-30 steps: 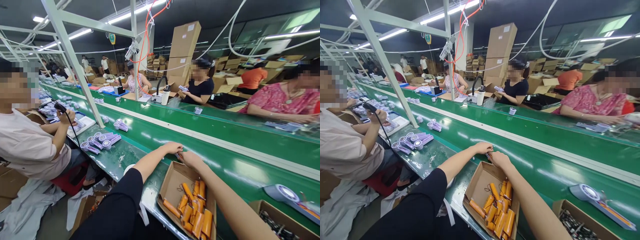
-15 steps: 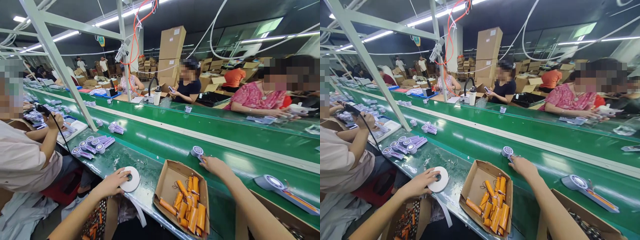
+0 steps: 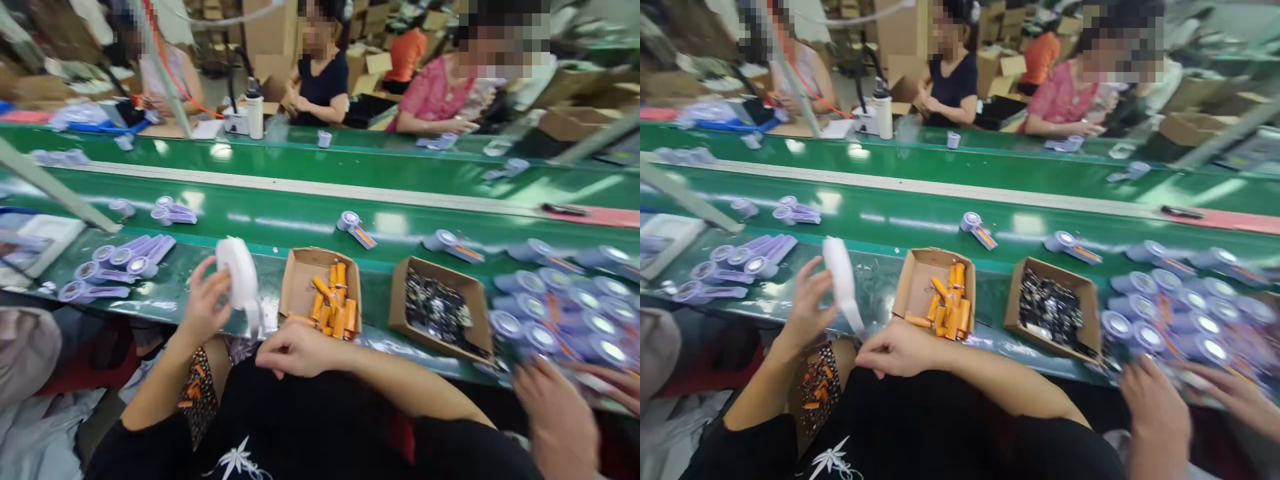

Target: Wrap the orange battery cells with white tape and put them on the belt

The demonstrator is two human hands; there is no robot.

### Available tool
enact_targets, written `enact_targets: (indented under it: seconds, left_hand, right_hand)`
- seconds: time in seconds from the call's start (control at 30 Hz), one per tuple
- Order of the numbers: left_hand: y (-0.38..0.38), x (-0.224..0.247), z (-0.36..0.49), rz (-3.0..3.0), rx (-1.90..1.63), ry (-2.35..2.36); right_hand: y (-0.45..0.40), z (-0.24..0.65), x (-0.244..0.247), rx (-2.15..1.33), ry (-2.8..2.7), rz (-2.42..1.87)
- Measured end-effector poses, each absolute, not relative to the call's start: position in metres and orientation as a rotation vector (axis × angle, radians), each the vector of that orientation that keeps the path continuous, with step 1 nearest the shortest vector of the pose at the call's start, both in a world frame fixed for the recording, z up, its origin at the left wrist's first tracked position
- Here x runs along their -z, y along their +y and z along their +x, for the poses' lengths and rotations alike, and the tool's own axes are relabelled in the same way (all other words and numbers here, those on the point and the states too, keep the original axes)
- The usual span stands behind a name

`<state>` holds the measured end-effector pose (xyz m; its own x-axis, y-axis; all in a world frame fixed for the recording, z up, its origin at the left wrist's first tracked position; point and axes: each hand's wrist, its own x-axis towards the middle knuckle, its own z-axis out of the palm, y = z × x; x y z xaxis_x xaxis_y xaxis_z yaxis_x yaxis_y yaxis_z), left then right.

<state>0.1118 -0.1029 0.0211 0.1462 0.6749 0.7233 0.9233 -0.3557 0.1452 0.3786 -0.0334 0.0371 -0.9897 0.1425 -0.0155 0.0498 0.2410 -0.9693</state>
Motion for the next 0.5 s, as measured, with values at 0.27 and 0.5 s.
enact_targets:
  seconds: [0.27, 0.5]
  left_hand:
    - [-0.103, -0.018, 0.111, -2.072, 0.952, -1.350]
    - [-0.109, -0.009, 0.105, -1.796, 1.764, -1.884]
  right_hand:
    - [-0.021, 0.379, -0.044, -1.783, -2.214, -0.539]
    - [-0.010, 0.385, -0.039, -1.374, -2.763, -0.396]
